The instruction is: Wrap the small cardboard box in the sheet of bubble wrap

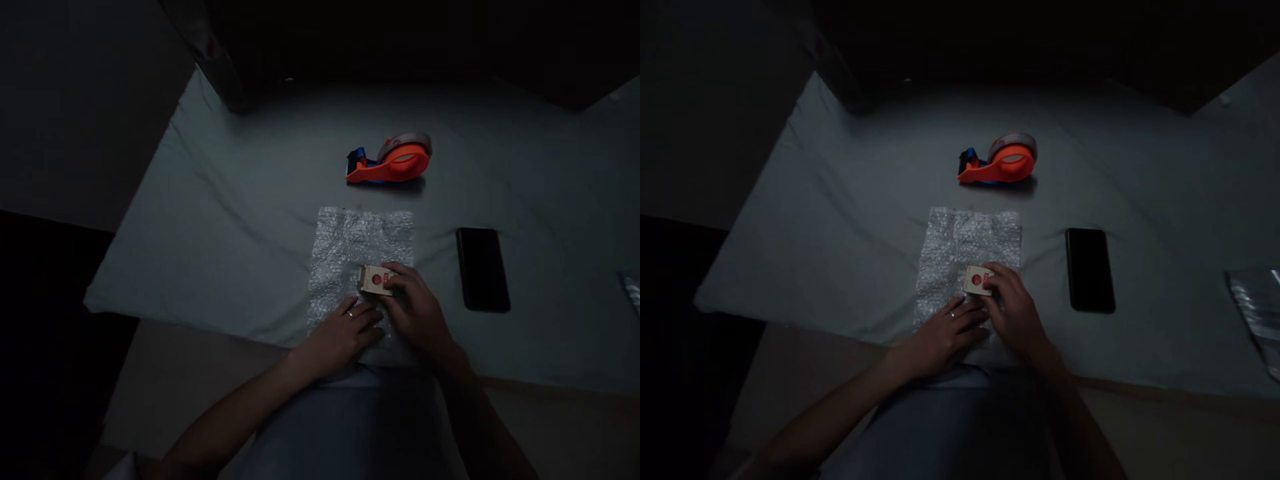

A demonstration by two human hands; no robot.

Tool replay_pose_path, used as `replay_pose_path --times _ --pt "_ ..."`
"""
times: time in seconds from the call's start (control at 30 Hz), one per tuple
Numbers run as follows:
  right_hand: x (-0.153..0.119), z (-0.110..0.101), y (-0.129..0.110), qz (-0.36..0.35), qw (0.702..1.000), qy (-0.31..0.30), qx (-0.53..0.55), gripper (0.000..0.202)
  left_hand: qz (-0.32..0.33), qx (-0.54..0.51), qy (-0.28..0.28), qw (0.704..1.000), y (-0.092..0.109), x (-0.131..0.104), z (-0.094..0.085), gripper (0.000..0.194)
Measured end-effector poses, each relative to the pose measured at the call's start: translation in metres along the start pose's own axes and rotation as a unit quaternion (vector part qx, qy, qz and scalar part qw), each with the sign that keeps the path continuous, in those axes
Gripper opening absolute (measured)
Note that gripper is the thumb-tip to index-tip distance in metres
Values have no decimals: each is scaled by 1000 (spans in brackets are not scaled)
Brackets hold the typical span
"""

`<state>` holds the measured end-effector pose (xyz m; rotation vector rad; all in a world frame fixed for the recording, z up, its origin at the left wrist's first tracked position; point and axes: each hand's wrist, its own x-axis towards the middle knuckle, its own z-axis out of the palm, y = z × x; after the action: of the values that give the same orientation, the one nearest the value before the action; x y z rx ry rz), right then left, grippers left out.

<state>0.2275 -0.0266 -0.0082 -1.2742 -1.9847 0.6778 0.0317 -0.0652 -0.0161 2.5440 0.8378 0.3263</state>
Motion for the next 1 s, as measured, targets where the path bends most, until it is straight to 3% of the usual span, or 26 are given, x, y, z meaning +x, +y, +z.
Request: replay_pose_path --times 0.1,0.2,0.4,0.53,0.6,0.67,0.73,0.87,1.0 --pt "5 18 6 -4 1000 -23 9 16 11 3 11 1000 -2 2 3 27" --pt "7 23 10 -8 999 -36 4 16 11 -7 12 1000 -3 2 4 27" --pt "-1 -1 -5 -2 999 -9 -40 17 -5 -33 30 999 -1 0 -10 25" --pt "-16 -18 -15 -42 994 -83 -56 39 -64 -30 104 992 -1 -3 -24 22" --pt "-19 -21 -16 -31 992 -92 -74 29 -90 -24 140 986 -2 -2 -32 19" --pt "-17 -20 -14 10 995 -60 -78 12 -125 -38 153 980 -5 1 -40 19" --pt "-11 -18 -13 59 996 -27 -56 13 -166 -67 145 973 -9 3 -50 27" --pt "4 -10 -11 132 991 33 -10 13 -224 -129 160 953 -23 10 -62 11" --pt "13 -3 -4 174 982 72 -16 13 -309 -247 196 897 -40 27 -57 7"
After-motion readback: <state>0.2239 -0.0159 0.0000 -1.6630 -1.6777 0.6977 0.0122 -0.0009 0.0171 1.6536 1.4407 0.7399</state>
